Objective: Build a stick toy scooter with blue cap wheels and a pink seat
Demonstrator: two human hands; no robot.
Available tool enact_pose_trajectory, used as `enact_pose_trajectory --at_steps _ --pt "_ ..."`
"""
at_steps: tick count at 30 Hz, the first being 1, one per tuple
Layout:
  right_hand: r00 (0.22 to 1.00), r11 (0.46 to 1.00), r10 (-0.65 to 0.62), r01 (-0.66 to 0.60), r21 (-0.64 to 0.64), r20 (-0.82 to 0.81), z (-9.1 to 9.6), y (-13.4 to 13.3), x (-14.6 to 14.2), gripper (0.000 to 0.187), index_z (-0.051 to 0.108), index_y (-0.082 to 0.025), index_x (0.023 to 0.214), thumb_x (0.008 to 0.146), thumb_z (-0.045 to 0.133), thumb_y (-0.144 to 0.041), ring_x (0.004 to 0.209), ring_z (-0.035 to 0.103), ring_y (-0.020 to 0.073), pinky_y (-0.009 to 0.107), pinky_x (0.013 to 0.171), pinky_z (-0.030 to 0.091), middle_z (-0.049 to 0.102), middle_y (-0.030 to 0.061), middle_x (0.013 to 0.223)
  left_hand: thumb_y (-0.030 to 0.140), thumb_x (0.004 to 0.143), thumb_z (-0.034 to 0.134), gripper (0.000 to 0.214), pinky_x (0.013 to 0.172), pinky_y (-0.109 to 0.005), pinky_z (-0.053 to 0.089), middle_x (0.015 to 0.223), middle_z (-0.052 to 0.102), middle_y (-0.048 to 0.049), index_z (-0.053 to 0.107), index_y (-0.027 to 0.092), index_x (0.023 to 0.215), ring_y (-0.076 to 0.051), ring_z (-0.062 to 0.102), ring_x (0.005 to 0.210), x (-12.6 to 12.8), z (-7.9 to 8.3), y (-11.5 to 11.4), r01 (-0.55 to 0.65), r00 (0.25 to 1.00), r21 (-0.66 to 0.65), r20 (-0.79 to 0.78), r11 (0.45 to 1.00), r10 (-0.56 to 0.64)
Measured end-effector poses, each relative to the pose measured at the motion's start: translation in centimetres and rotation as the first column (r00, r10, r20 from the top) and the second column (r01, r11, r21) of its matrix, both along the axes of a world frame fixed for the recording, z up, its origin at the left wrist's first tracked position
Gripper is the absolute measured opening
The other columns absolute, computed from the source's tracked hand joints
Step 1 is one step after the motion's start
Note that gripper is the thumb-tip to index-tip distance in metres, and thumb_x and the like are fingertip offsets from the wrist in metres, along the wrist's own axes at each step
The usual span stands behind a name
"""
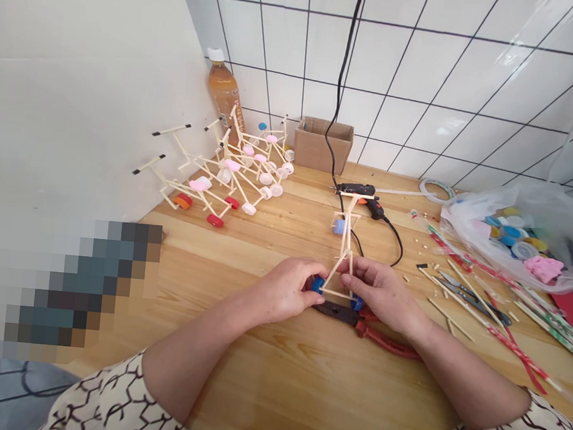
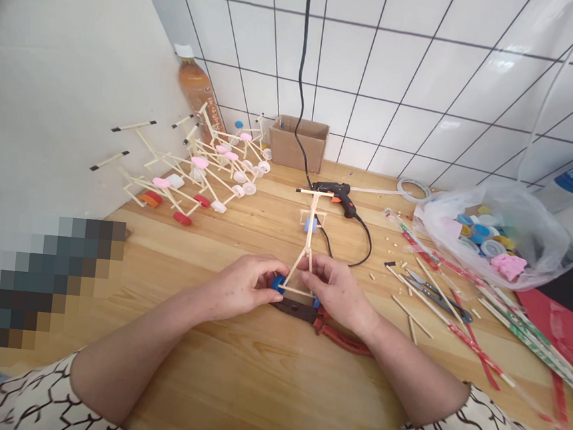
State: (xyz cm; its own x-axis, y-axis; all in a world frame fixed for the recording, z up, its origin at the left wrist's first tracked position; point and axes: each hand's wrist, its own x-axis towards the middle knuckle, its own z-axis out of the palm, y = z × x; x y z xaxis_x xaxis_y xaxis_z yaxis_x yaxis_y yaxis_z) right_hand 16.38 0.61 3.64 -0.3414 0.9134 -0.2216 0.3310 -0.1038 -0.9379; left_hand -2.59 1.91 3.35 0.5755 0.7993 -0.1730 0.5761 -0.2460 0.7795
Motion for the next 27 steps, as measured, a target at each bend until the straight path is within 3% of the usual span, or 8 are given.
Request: enact_pose_trajectory --at_steps 8,17,22,27 --pt "1.000 1.000 -0.005 0.006 -0.009 0.017 0.3 -0.2 0.0 0.022 0.057 -0.016 0.087 0.080 0.054 -0.037 0.060 0.044 0.0096 0.022 0.055 0.037 0.052 -0.0023 0.069 0.019 0.071 0.064 0.019 0.064 -0.022 0.043 0.082 0.062 -0.0006 0.063 0.019 0.089 -0.014 0.056 0.071 0.0 0.0 0.0 0.008 1.000 0.002 0.004 1.000 -0.008" --pt "0.999 0.999 -0.009 0.007 -0.043 -0.032 0.3 0.2 0.5 0.032 0.057 -0.016 0.095 0.076 0.059 -0.042 0.083 0.057 0.0170 0.030 0.074 0.046 0.062 0.0050 0.089 0.020 0.070 0.065 0.017 0.064 -0.023 0.042 0.080 0.061 -0.0005 0.062 0.018 0.087 -0.014 0.056 0.070 -0.1 -0.1 0.0 0.003 1.000 0.022 -0.005 1.000 -0.003" --pt "0.998 0.999 -0.045 0.044 0.026 0.045 0.9 0.5 1.8 0.036 0.059 -0.017 0.099 0.072 0.064 -0.040 0.092 0.060 0.0205 0.038 0.086 0.047 0.065 0.0077 0.098 0.021 0.070 0.065 0.016 0.064 -0.023 0.042 0.079 0.061 -0.0004 0.062 0.019 0.085 -0.014 0.055 0.070 -0.1 -0.3 0.0 0.002 1.000 0.020 -0.002 1.000 -0.002" --pt "0.983 0.984 -0.150 0.138 0.110 0.109 1.5 1.0 3.5 0.036 0.060 -0.018 0.096 0.070 0.066 -0.042 0.093 0.060 0.0216 0.039 0.087 0.047 0.065 0.0084 0.099 0.020 0.070 0.065 0.016 0.063 -0.022 0.042 0.077 0.061 0.0002 0.062 0.019 0.085 -0.014 0.055 0.069 -0.1 -0.1 -0.1 -0.001 1.000 -0.009 0.010 1.000 0.001"
